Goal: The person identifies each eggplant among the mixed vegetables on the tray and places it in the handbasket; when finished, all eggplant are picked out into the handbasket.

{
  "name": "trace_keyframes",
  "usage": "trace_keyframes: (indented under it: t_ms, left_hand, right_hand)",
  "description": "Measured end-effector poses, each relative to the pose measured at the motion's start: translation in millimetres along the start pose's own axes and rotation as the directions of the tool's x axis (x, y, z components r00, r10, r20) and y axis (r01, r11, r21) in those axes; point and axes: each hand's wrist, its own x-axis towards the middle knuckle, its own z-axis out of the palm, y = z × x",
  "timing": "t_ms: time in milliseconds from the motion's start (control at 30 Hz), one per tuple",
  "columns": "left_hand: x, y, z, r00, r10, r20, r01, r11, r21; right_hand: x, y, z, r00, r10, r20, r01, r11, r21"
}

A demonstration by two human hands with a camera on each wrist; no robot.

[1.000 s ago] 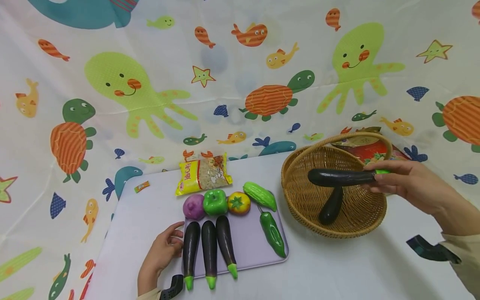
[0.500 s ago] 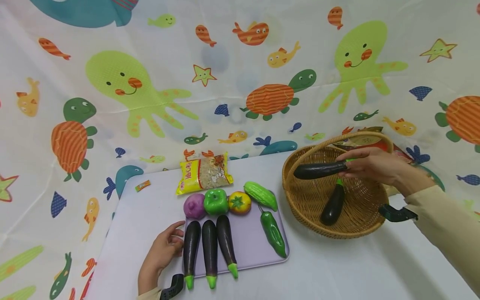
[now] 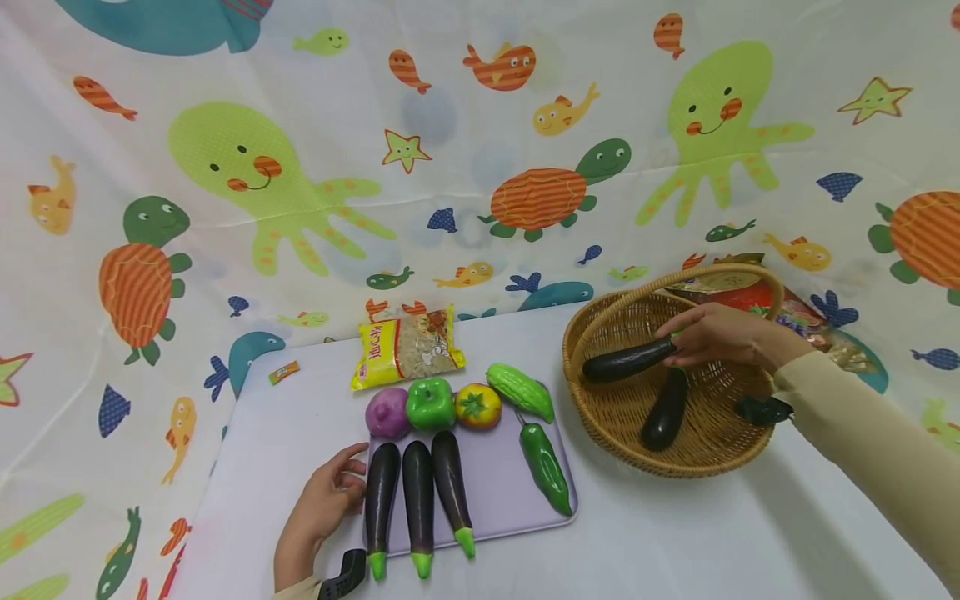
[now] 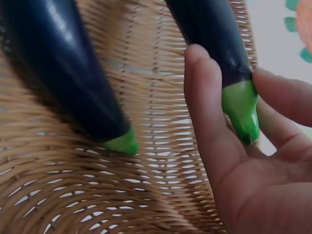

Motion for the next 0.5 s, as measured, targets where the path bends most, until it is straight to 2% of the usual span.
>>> trace_keyframes:
  t_ms: [133, 267, 367, 500]
  left_hand:
    - [1.0, -1.4, 0.6, 1.000, -0.012, -0.004, 0.012, 1.000, -0.002]
    - [1.7, -2.2, 0.5, 1.000, -0.012, 0.000, 0.012, 1.000, -0.011]
    - [1.5, -2.1, -0.3, 1.000, -0.013, -0.001, 0.012, 1.000, -0.012]
    - [1.0, -1.9, -1.1, 1.000, -0.014, -0.002, 0.014, 1.000, -0.010]
  right_hand:
    - [7.8, 5.2, 2.2, 0.999, 0.025, -0.040, -0.027, 0.999, -0.038]
    - [14.7, 10.4, 4.7, 0.995, 0.062, -0.077, -0.062, 0.998, 0.005]
    - [19.4, 14.9, 6.9, 0.993, 0.059, -0.105, -0.057, 0.998, 0.015]
    - [24.5, 21.2, 9.8, 0.989, 0.023, -0.143, -0.030, 0.999, -0.043]
